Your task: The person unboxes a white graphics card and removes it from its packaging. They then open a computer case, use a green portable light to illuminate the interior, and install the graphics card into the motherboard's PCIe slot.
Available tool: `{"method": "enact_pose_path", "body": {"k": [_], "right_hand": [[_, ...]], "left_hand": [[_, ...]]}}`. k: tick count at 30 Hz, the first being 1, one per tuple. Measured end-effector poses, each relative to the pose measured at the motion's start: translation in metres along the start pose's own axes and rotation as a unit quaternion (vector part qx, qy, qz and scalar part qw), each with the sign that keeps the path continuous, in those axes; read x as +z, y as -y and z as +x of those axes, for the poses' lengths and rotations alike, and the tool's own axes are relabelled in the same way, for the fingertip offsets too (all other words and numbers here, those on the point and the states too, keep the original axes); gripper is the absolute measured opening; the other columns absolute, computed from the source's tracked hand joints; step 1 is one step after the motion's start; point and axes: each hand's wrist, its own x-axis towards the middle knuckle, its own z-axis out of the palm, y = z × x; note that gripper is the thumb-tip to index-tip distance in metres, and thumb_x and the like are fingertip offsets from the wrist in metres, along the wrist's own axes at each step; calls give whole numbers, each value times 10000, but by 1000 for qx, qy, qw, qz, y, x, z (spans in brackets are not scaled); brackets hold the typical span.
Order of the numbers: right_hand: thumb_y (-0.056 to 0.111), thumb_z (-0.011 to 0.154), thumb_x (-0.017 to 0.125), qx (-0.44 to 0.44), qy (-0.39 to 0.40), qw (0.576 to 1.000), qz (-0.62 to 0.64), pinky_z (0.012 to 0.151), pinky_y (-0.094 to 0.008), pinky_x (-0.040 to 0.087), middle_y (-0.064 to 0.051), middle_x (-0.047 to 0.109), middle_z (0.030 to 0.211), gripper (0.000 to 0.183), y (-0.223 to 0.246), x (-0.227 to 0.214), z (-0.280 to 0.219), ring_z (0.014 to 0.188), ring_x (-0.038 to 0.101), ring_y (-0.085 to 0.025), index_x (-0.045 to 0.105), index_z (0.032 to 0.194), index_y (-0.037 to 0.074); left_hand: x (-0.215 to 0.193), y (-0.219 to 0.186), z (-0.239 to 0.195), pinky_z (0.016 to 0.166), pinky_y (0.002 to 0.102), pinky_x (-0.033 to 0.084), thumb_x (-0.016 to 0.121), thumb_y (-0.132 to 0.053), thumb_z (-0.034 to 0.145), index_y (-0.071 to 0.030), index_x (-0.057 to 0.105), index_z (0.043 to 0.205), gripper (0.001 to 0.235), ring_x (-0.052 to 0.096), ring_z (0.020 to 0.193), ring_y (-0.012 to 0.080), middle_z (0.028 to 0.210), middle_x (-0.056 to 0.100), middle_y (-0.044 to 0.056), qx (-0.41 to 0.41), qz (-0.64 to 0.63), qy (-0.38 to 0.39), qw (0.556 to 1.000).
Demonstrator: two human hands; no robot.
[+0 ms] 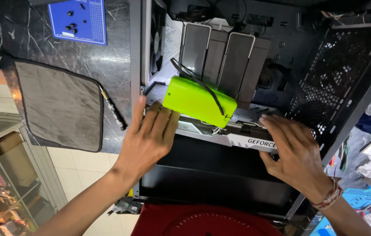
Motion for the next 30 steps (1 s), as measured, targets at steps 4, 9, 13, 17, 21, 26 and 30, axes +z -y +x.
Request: {"method": "enact_pose_path", "body": {"k": [4,9,13,17,21,26,30], "right_hand": [[132,835,793,2,-11,1000,-14,1095,-496,541,-131,758,1376,619,-1,-2,5,1297,703,-305,668,1430,17],[162,809,780,27,0,999,-39,1046,-485,515,-77,758,1352,634,-4,0,8,1213,687,-292,685,1429,73],[146,798,792,28,12,999,-38,1062,-509,535,-78,749,1385,671,-4,0,5,1271,674,-296,673,1454,73],[107,806,824,9,-1,999,-34,1127,-516,538,-101,734,1390,684,-2,2,4,1277,662,-302,650,1465,49],[115,801,808,7,-3,999,-42,1126,-507,529,-84,714,1433,691,-2,5,-2,1298,651,-287,631,1467,76],[164,823,851,15,-1,999,-39,1148,-519,530,-92,727,1432,680,-4,14,-12,1332,655,-278,636,1463,78],[218,814,865,19,16,997,-68,1142,-512,515,-68,705,1468,743,-5,23,-20,1351,643,-264,593,1496,111]], "left_hand": [[3,-1,-3,1298,570,320,676,29,1046,-82,776,1258,259,698,1174,286,1148,710,122,-9,-18,4,1000],[7,-3,-7,1270,648,321,707,-39,1091,-59,761,1324,240,683,1236,337,1243,722,169,-29,-38,9,999],[6,-3,-6,1265,647,329,679,13,1088,-54,758,1275,214,694,1201,333,1201,715,157,-30,-41,-8,999],[8,-2,-9,1268,661,310,662,-76,1091,-64,746,1266,195,684,1159,335,1192,717,144,-26,-75,0,997],[8,-3,-9,1266,687,304,707,-98,947,-92,755,1217,275,671,1096,324,1163,715,117,-23,-80,20,996],[7,-4,-8,1266,714,317,748,-205,887,-109,753,1171,300,628,978,340,1054,679,127,-13,-59,48,997],[7,-4,-5,1248,750,318,815,-242,896,-132,727,1134,277,643,971,314,1045,685,99,3,-30,68,997]]}}
